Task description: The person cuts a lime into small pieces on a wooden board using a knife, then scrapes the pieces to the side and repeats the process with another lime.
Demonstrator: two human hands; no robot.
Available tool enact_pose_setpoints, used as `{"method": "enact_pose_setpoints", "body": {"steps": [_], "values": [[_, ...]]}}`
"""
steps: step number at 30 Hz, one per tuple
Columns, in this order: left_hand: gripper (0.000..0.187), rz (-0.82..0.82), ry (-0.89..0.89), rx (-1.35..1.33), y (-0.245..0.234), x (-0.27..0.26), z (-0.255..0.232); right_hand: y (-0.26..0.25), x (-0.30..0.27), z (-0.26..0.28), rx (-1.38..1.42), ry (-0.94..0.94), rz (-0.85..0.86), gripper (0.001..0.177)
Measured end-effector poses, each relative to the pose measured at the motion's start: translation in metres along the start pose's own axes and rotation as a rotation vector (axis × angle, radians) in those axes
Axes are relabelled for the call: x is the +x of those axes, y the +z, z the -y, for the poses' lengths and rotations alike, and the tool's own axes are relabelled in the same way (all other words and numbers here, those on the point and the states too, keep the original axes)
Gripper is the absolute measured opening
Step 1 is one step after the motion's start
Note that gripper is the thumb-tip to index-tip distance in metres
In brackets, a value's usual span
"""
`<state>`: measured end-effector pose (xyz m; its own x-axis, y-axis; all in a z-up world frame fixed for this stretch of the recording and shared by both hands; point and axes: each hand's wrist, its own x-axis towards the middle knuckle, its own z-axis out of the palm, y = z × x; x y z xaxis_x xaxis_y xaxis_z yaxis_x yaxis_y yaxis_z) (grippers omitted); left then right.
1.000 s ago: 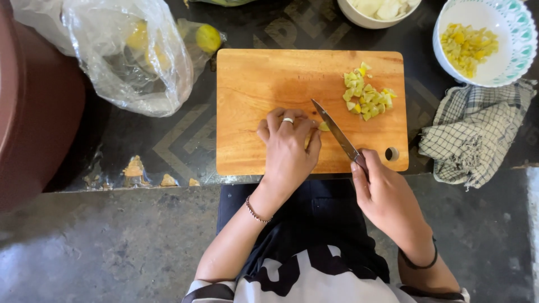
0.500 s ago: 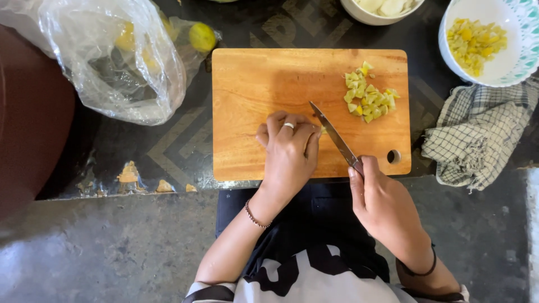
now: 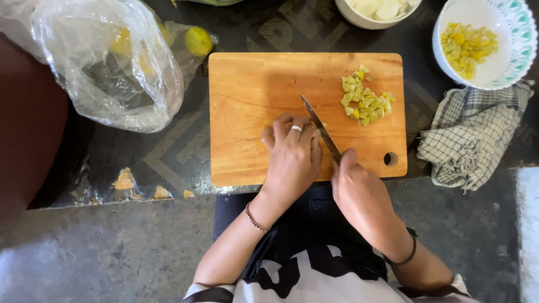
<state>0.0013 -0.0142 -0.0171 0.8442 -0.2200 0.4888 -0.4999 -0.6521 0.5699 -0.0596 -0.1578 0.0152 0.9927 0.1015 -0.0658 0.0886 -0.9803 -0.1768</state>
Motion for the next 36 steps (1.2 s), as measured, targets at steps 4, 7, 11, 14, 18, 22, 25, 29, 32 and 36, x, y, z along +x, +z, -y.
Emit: {"method": "enact_pose_setpoints", "body": {"steps": [4, 7, 11, 14, 18, 22, 25, 29, 32, 36], "values": [[0.015, 0.013, 0.008, 0.009, -0.001, -0.001, 0.001, 0.005, 0.012, 0.007, -0.011, 0.063, -0.015, 0.024], [0.014, 0.028, -0.005, -0.057, -0.001, -0.004, 0.0, 0.012, 0.017, 0.009, 0.011, 0.091, -0.083, 0.01], [0.013, 0.018, -0.032, -0.027, -0.004, -0.002, -0.002, 0.002, 0.019, 0.013, 0.002, 0.098, -0.04, 0.017], [0.015, -0.002, -0.06, 0.021, -0.007, -0.002, -0.003, -0.014, 0.017, 0.008, 0.06, 0.115, 0.06, 0.019], [0.012, -0.065, -0.059, 0.023, -0.01, -0.001, -0.002, -0.025, 0.004, -0.017, 0.224, -0.013, -0.077, 0.024], [0.009, -0.042, -0.038, -0.03, -0.011, -0.004, -0.002, -0.04, -0.007, -0.02, 0.301, -0.033, -0.236, 0.022], [0.008, -0.098, -0.07, -0.073, -0.008, -0.008, 0.005, -0.041, -0.012, -0.017, 0.278, 0.082, -0.107, 0.023], [0.017, -0.176, -0.102, 0.036, -0.026, -0.014, 0.012, -0.034, -0.022, -0.011, 0.277, 0.027, 0.115, 0.024], [0.032, -0.11, -0.097, 0.181, -0.048, -0.02, 0.01, -0.029, -0.019, -0.023, 0.246, 0.019, 0.078, 0.024], [0.053, -0.001, -0.074, 0.318, -0.05, -0.028, 0.012, -0.031, -0.012, -0.048, 0.127, 0.053, -0.089, 0.025]]}}
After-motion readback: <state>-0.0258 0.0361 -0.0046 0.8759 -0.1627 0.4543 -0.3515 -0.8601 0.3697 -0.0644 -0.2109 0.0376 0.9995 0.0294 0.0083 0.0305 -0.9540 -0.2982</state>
